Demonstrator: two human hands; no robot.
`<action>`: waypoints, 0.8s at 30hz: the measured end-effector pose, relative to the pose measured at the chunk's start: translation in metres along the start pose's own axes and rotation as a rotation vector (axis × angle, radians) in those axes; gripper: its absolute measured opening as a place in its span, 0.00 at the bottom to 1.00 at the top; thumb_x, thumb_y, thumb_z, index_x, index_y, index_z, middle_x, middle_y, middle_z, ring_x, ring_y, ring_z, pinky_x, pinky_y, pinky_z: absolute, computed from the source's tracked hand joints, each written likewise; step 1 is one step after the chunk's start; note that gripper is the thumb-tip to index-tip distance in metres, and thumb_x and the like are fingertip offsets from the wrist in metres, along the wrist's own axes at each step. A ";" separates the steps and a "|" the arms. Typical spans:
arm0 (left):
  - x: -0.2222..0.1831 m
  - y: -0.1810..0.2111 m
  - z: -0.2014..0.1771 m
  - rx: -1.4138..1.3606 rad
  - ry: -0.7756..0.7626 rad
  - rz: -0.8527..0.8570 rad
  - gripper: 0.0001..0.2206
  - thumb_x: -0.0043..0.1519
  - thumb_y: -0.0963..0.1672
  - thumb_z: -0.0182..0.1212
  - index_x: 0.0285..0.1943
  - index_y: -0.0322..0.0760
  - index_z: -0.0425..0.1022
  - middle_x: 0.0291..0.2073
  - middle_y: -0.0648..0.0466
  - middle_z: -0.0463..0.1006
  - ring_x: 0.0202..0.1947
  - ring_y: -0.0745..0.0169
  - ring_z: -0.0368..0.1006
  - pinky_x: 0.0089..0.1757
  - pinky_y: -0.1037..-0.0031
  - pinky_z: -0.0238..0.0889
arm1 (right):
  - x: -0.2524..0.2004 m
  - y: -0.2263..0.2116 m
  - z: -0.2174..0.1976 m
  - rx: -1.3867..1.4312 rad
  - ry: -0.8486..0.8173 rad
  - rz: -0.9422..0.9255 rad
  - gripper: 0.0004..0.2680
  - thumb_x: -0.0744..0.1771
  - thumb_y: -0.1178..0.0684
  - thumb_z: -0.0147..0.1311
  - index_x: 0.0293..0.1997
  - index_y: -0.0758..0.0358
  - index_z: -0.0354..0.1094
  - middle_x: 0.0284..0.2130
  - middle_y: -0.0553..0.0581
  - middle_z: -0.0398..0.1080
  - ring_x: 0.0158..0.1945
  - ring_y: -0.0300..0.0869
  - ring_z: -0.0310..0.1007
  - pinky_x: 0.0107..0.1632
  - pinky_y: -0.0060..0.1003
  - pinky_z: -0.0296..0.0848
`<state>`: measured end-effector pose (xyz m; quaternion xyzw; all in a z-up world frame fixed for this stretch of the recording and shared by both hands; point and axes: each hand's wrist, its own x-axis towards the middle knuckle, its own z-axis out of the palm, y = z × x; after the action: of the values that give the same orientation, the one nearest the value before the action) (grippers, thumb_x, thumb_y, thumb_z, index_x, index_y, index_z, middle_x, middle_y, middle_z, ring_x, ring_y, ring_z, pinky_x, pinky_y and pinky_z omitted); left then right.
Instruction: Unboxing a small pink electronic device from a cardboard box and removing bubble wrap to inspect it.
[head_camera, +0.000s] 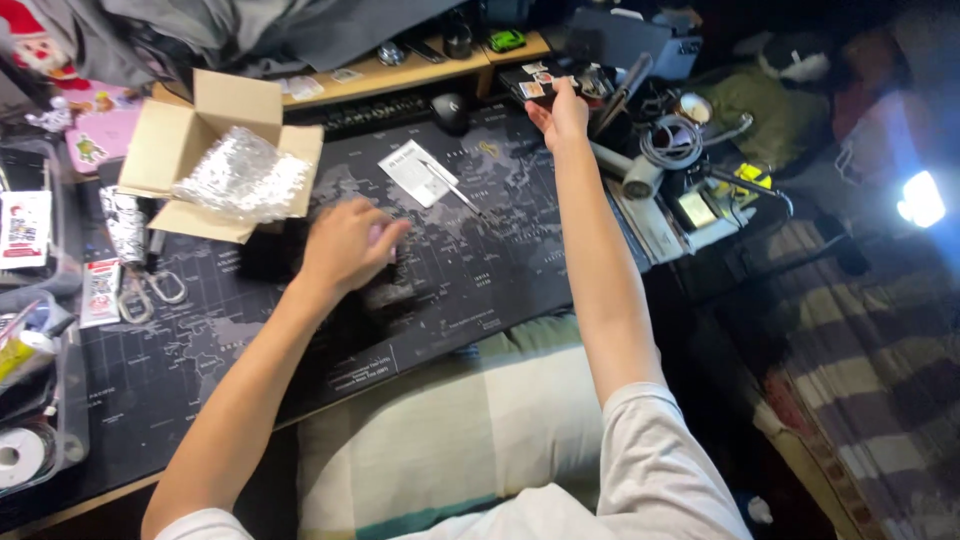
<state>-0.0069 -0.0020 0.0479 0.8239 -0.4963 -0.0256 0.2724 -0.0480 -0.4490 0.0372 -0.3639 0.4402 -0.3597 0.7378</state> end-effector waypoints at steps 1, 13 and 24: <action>0.005 0.000 0.000 -0.002 -0.008 0.002 0.27 0.74 0.59 0.51 0.42 0.42 0.90 0.40 0.49 0.84 0.40 0.46 0.80 0.43 0.51 0.71 | -0.017 -0.004 -0.003 0.001 0.008 0.003 0.13 0.68 0.53 0.54 0.54 0.73 0.72 0.35 0.71 0.80 0.24 0.50 0.80 0.26 0.37 0.83; 0.125 -0.047 0.094 0.512 0.039 -0.145 0.45 0.62 0.63 0.69 0.77 0.29 0.63 0.59 0.38 0.78 0.58 0.33 0.73 0.52 0.46 0.67 | -0.120 -0.011 -0.073 -0.108 -0.122 -0.098 0.16 0.68 0.52 0.53 0.55 0.77 0.68 0.34 0.73 0.80 0.20 0.45 0.79 0.19 0.32 0.77; 0.114 -0.032 0.044 0.280 0.331 -0.010 0.16 0.56 0.24 0.59 0.51 0.19 0.75 0.52 0.34 0.69 0.35 0.46 0.73 0.36 0.59 0.72 | -0.198 0.030 -0.188 -0.493 -0.514 0.165 0.13 0.69 0.46 0.45 0.57 0.58 0.66 0.30 0.63 0.77 0.17 0.48 0.71 0.13 0.38 0.65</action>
<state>0.0624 -0.1039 0.0211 0.8491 -0.4394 0.1780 0.2329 -0.2830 -0.3075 0.0235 -0.5726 0.3418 -0.0791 0.7409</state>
